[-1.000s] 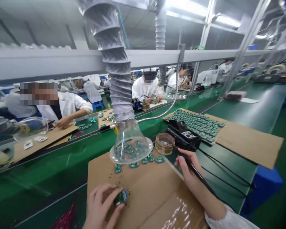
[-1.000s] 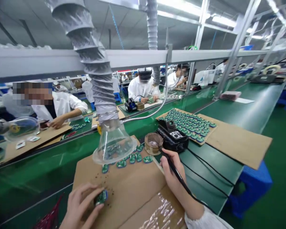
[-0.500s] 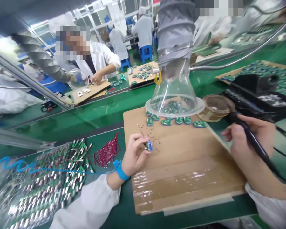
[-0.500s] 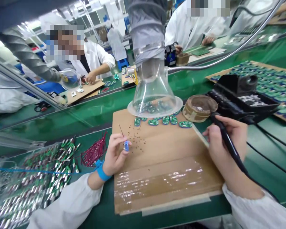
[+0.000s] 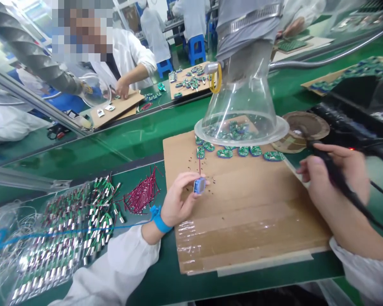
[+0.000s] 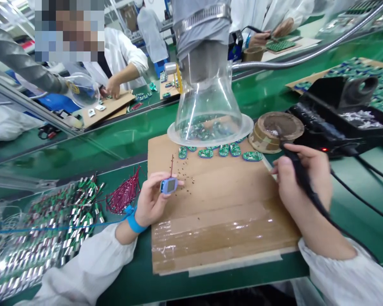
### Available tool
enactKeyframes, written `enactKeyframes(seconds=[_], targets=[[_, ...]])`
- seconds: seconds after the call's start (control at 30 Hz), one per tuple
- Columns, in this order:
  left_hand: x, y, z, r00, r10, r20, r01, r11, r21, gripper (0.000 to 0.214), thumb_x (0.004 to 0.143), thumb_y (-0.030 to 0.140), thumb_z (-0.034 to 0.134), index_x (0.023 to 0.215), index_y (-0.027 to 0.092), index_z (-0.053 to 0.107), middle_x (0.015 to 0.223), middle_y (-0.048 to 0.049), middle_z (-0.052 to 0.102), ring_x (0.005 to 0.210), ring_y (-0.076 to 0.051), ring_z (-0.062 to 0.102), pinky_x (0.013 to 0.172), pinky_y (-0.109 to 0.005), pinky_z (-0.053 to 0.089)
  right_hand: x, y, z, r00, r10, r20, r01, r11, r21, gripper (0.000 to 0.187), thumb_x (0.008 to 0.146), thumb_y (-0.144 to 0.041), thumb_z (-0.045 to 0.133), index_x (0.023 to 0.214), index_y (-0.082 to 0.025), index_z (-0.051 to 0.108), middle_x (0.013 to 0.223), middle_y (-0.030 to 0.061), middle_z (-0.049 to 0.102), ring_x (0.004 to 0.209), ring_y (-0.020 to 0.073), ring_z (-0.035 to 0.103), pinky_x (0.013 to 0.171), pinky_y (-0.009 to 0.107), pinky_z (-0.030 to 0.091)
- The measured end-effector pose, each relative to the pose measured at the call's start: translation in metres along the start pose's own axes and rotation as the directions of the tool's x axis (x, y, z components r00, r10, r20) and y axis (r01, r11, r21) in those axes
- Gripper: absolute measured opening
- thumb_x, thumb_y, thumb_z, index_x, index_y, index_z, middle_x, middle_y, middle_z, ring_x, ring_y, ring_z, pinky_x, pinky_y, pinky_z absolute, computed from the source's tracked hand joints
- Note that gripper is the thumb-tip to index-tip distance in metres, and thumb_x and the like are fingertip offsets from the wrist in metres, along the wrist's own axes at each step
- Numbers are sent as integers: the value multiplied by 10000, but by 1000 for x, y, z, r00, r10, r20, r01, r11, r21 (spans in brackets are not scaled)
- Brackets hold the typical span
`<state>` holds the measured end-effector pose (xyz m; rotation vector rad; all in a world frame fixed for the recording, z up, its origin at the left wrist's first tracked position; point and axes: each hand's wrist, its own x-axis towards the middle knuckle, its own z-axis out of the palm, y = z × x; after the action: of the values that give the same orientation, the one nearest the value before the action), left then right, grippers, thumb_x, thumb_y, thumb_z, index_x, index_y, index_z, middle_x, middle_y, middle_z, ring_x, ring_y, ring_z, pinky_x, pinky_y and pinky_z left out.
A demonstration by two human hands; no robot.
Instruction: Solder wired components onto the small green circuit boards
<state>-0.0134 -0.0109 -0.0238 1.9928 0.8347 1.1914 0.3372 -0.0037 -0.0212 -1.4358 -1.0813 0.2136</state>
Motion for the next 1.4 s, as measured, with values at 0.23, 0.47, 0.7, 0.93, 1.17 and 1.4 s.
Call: enactKeyframes(seconds=[0.23, 0.47, 0.7, 0.93, 1.17, 1.4], targets=[[1, 3, 5, 1000, 7, -29, -14, 971, -238, 408, 1040, 173, 557, 1416, 273, 433, 1422, -130, 572, 1152, -234, 722, 1031, -464, 596, -3, -10, -1, 998, -26, 57, 30, 998, -53, 409, 838, -267, 682, 1241, -228, 628, 743, 7, 645, 561, 189, 604, 569, 355, 478], [0, 0, 5, 997, 69, -23, -72, 971, -228, 442, 1006, 68, 556, 1389, 282, 502, 1450, -126, 546, 1282, -276, 654, 1045, -479, 604, -3, -15, 0, 998, -34, 56, 35, 999, -15, 375, 881, -297, 666, 1236, -197, 600, 739, -15, 610, 566, 168, 587, 585, 339, 472], [3, 4, 2, 995, 102, 4, -102, 995, -5, 416, 986, 31, 557, 1320, 279, 577, 1396, -118, 541, 1238, -234, 655, 992, -417, 619, -3, -16, -1, 996, -60, 70, 63, 997, -34, 411, 893, -260, 641, 1292, -173, 599, 734, -9, 597, 587, 176, 590, 587, 345, 471], [12, 9, 4, 977, 206, 50, -212, 942, 262, 354, 946, 96, 650, 1268, 241, 629, 1225, -93, 564, 1042, -177, 626, 868, -321, 601, -5, -25, 2, 997, 9, 80, 0, 993, -117, 395, 871, -233, 659, 1261, -183, 617, 699, 8, 597, 569, 188, 589, 555, 335, 443], [12, 11, 2, 993, 120, 4, -114, 936, 333, 444, 894, 318, 793, 1276, 225, 586, 1060, -57, 605, 892, -157, 610, 811, -307, 571, -4, -20, 0, 993, 23, 118, -15, 997, -71, 431, 865, -213, 629, 1290, -156, 592, 712, -1, 595, 555, 175, 572, 569, 342, 454], [15, 10, 4, 994, -68, 86, 1, 791, 611, 392, 944, 503, 696, 1187, 208, 610, 1057, -74, 703, 971, -239, 641, 871, -414, 494, -2, -17, 1, 994, 25, 110, -18, 998, -63, 458, 846, -171, 620, 1300, -179, 562, 698, -34, 566, 530, 168, 554, 562, 333, 437]])
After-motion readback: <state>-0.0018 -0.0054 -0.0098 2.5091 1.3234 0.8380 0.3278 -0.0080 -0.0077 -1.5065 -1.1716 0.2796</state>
